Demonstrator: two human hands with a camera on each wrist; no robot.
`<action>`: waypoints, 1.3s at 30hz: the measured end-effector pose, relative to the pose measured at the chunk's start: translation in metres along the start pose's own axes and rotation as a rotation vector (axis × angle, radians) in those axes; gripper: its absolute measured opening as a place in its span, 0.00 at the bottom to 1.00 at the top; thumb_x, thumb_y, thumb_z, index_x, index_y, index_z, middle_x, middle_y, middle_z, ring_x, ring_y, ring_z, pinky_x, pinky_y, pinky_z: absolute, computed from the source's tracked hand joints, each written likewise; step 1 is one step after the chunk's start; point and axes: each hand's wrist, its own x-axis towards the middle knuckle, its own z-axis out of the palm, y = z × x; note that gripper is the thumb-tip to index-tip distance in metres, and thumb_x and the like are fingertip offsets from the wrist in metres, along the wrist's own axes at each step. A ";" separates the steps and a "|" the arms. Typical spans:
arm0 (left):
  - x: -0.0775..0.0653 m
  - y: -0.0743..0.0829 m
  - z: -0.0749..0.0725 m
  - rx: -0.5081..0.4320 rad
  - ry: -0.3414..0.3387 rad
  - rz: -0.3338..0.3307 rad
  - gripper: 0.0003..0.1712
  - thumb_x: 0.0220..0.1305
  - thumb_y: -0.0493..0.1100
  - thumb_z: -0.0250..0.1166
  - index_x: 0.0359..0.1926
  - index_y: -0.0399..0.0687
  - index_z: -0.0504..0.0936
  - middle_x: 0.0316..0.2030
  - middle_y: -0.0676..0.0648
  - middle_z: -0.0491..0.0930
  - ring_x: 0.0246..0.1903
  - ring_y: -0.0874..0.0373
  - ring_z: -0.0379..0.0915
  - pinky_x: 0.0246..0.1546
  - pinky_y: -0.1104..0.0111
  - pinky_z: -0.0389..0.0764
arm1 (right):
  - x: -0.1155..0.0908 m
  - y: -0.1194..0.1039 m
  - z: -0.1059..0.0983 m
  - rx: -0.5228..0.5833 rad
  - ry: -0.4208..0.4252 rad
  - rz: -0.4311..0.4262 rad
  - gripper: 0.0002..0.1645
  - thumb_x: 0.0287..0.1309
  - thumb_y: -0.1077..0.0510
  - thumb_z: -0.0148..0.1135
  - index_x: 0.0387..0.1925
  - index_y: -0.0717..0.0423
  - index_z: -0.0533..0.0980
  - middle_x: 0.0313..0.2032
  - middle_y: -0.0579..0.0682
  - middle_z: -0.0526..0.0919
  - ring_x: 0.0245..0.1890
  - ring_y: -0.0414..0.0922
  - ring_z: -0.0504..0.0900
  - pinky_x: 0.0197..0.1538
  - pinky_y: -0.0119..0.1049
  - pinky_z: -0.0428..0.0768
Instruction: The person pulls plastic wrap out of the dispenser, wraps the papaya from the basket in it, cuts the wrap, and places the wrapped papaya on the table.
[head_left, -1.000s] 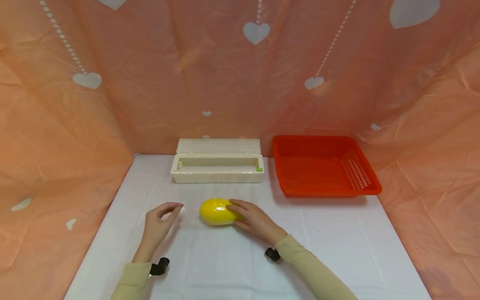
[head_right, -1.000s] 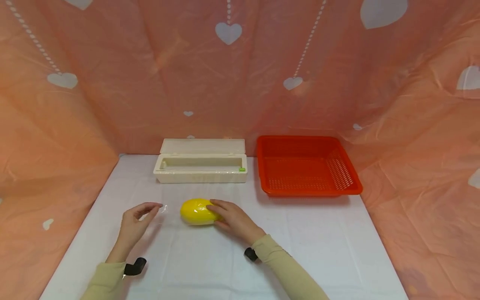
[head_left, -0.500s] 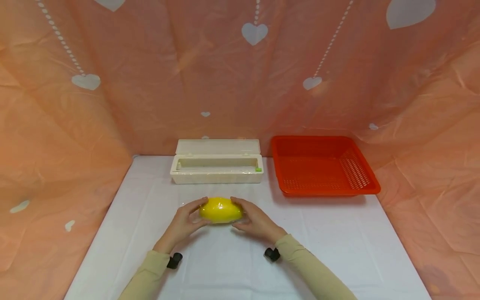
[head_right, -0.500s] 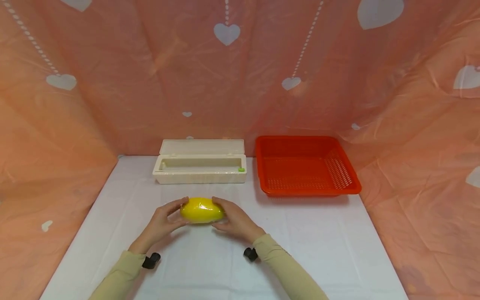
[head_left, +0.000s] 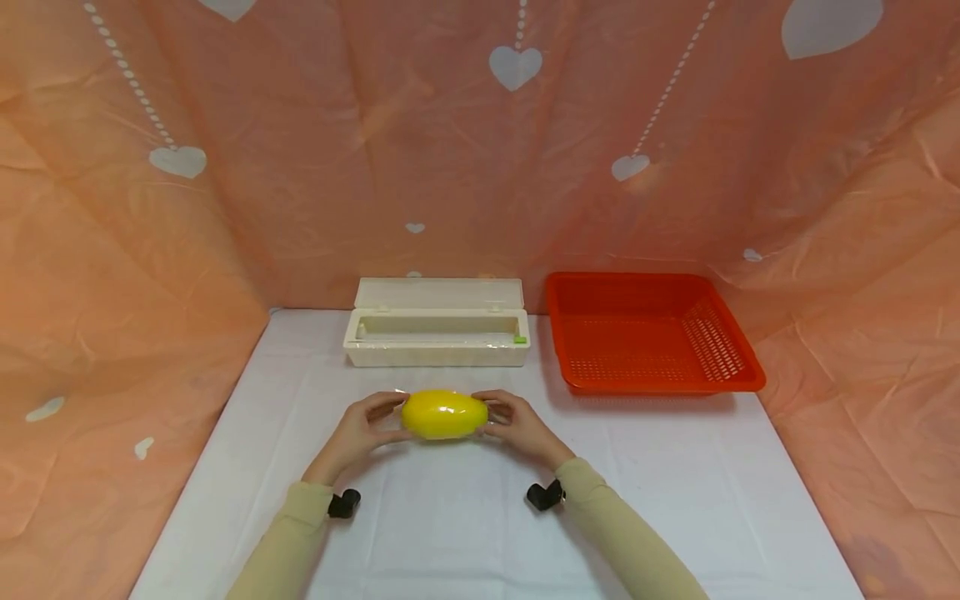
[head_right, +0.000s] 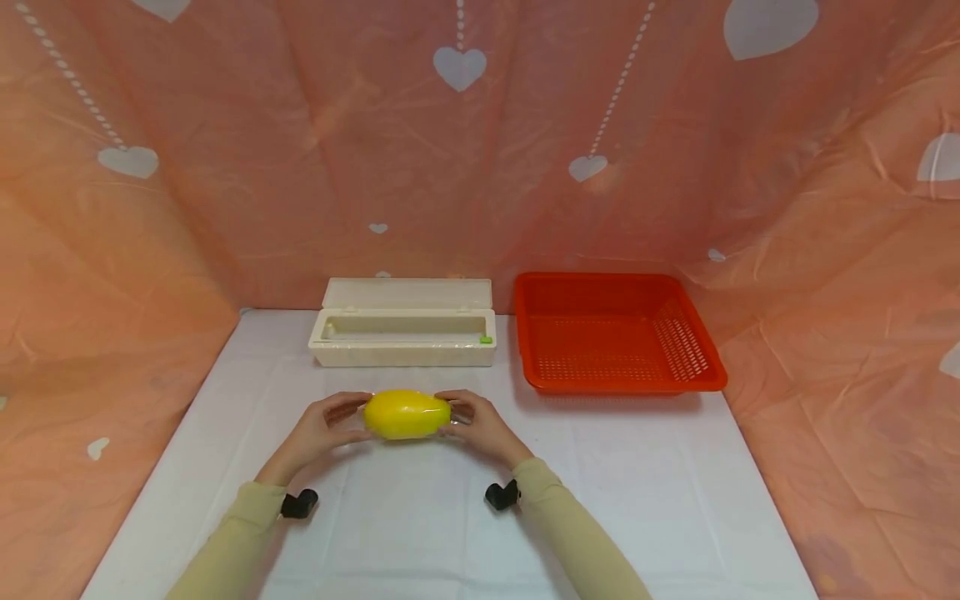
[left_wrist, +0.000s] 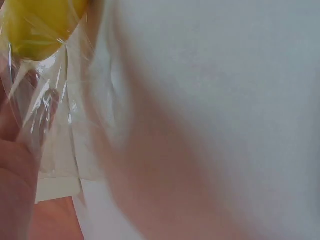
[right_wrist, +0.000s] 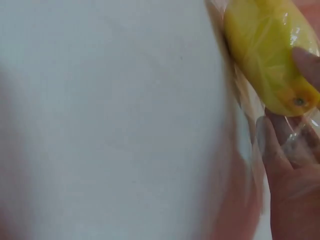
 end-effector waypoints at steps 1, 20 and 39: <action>0.001 -0.002 0.000 -0.004 0.000 -0.001 0.35 0.44 0.37 0.78 0.57 0.42 0.77 0.56 0.42 0.75 0.58 0.44 0.69 0.59 0.57 0.70 | 0.001 0.000 -0.001 0.016 -0.004 0.016 0.35 0.51 0.60 0.72 0.61 0.47 0.71 0.62 0.46 0.71 0.61 0.47 0.71 0.60 0.36 0.72; 0.030 -0.008 -0.006 0.000 0.001 -0.057 0.23 0.58 0.39 0.70 0.54 0.35 0.79 0.49 0.39 0.80 0.46 0.48 0.78 0.46 0.69 0.80 | 0.015 0.003 -0.008 0.133 0.023 0.077 0.32 0.56 0.59 0.69 0.60 0.61 0.69 0.52 0.58 0.79 0.51 0.48 0.79 0.52 0.36 0.79; 0.054 -0.009 -0.012 0.076 -0.035 -0.192 0.23 0.64 0.49 0.65 0.55 0.39 0.80 0.47 0.43 0.81 0.41 0.53 0.76 0.44 0.67 0.79 | 0.027 -0.007 -0.022 0.132 0.125 -0.106 0.36 0.50 0.72 0.68 0.62 0.67 0.68 0.60 0.60 0.72 0.58 0.56 0.73 0.57 0.39 0.75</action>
